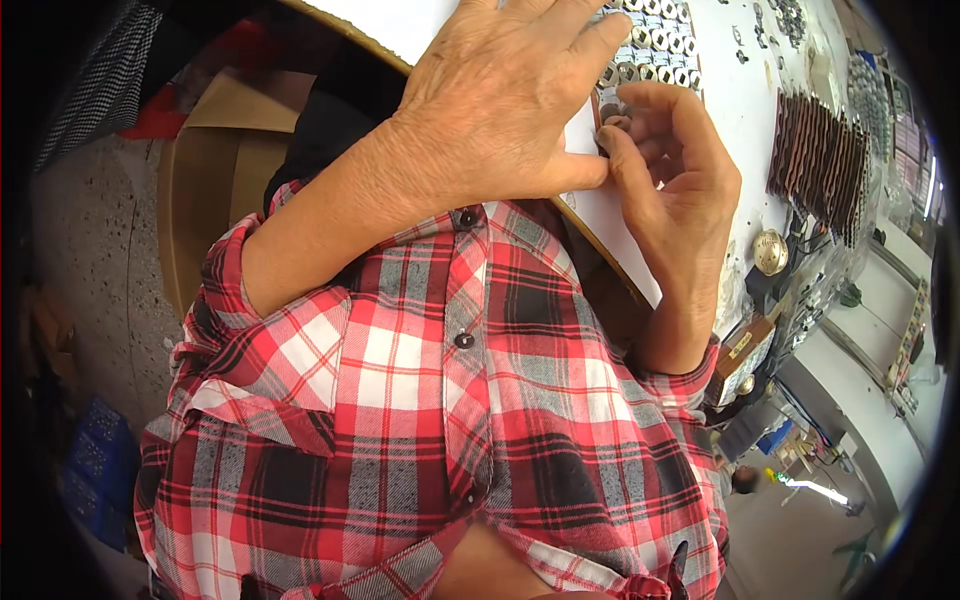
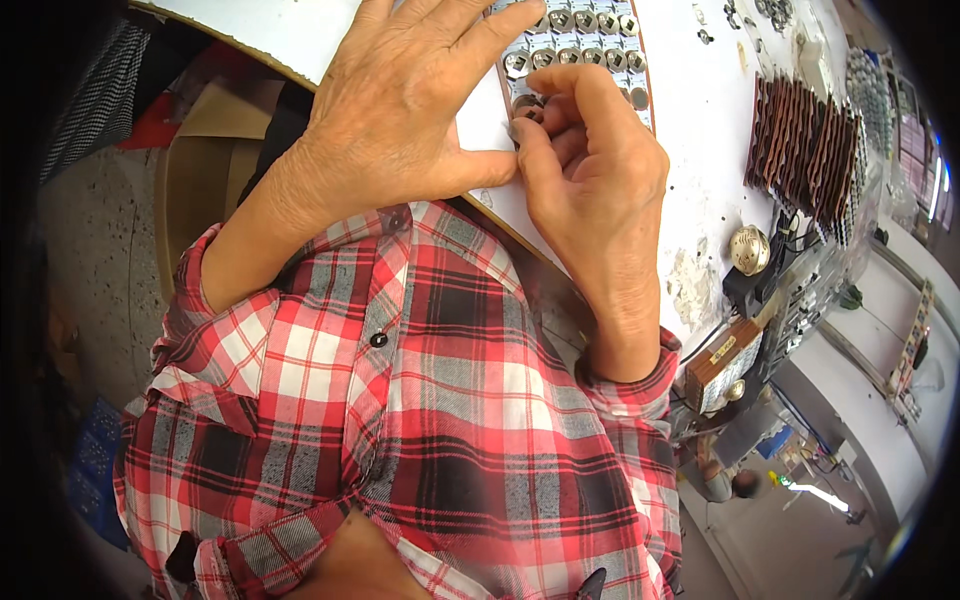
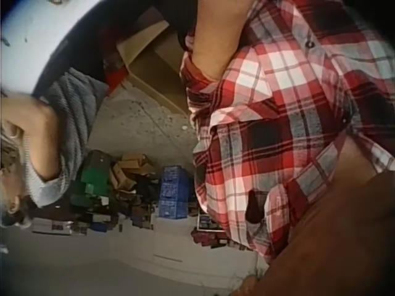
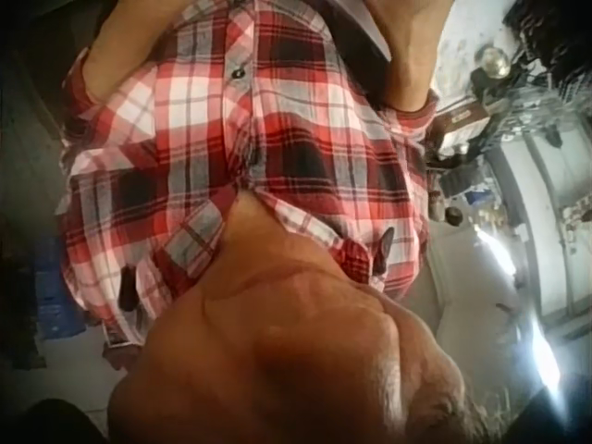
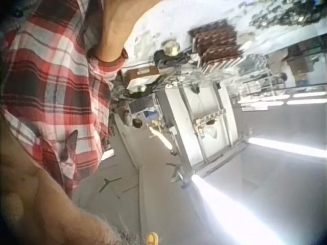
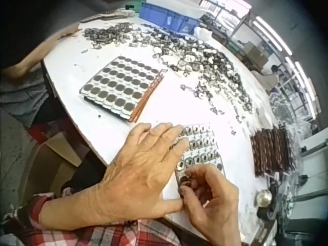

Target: Manually placing small metallic components into a circular grid tray template on a workbench.

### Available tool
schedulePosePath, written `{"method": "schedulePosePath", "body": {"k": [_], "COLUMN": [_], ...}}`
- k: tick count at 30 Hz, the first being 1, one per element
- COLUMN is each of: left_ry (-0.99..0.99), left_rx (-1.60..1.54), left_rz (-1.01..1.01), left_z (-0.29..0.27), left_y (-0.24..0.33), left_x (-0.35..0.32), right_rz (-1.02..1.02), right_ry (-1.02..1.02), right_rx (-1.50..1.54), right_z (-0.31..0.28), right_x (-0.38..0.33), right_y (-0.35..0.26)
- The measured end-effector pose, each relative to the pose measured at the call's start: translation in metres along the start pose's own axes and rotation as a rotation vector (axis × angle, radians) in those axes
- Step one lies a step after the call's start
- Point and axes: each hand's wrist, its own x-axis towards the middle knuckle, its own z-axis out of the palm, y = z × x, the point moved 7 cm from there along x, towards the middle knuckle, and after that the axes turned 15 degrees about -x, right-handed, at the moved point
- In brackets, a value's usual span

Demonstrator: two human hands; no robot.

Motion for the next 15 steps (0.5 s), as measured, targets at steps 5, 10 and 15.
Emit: {"method": "schedulePosePath", "body": {"k": [5,10,15], "left_ry": [0.108,-0.518,0.005], "left_rx": [0.213,-0.106,0.006], "left_rz": [0.196,-0.429,0.009], "left_z": [0.018,0.006,0.015], "left_y": [-0.012,-0.001,-0.019], "left_x": [-0.018,0.033,-0.01], "right_rz": [-0.089,0.032,0.06], "right_ry": [0.079,0.168,0.238], "right_rx": [-0.016,0.094,0.171], "right_z": [0.0,0.002,0.003], "right_x": [-0.003,-0.009,-0.008], "right_y": [0.0,0.01,0.007]}}
